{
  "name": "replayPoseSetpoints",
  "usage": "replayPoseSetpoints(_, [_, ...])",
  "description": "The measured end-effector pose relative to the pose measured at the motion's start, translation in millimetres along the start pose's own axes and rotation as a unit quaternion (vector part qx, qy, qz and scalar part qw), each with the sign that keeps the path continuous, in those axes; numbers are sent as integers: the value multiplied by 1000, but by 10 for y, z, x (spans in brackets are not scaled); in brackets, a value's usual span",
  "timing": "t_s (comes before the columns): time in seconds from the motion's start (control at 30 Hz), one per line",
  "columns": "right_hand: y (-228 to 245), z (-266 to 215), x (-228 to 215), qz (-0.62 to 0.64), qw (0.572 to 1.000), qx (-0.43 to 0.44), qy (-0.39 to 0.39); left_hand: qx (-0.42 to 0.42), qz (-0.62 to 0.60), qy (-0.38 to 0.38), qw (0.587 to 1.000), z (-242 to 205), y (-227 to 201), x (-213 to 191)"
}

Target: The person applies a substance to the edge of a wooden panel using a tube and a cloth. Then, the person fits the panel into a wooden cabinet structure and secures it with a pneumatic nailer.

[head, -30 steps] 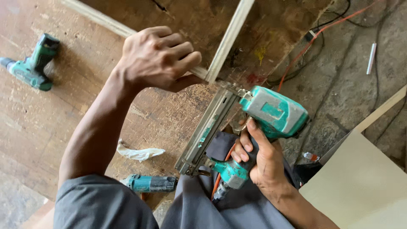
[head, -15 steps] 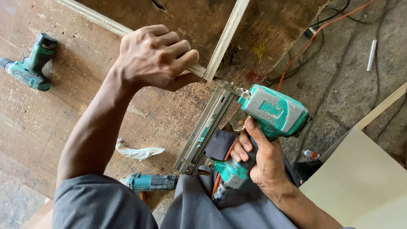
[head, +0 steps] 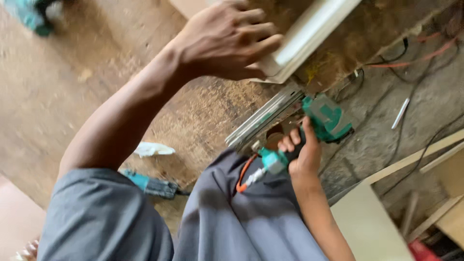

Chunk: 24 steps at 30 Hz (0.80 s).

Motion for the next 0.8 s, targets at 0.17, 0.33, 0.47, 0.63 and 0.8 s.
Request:
replayPoseSetpoints(0.17, [-305, 625, -542, -69, 996, 7, -48, -46, -35, -14, 998, -61, -12, 65])
replayPoseSetpoints(0.33, [-763, 1125, -870, -58, 993, 86, -60, -19, -62, -13, 998, -30, -41, 152])
replayPoseSetpoints(0.47, [-975, 1302, -1081, -69, 986, 121, -94, -18, -127, -40, 991, -28, -17, 210])
replayPoseSetpoints(0.63, [-1111, 1368, -1027, -64, 988, 134, -42, -1, -41, -27, 999, -22, -58, 369])
replayPoseSetpoints(0.8, [-1110, 1294, -874, -57, 991, 112, -49, -5, -31, -23, 999, -43, -75, 443])
Point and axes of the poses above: each hand's wrist, its own z-axis towards the middle knuckle, its own x-axis out of the palm, y = z × x, the point moved 9 cm from there along z, towards the middle knuckle, and after that the axes turned 4 degrees about -x, right-handed, at the moved point
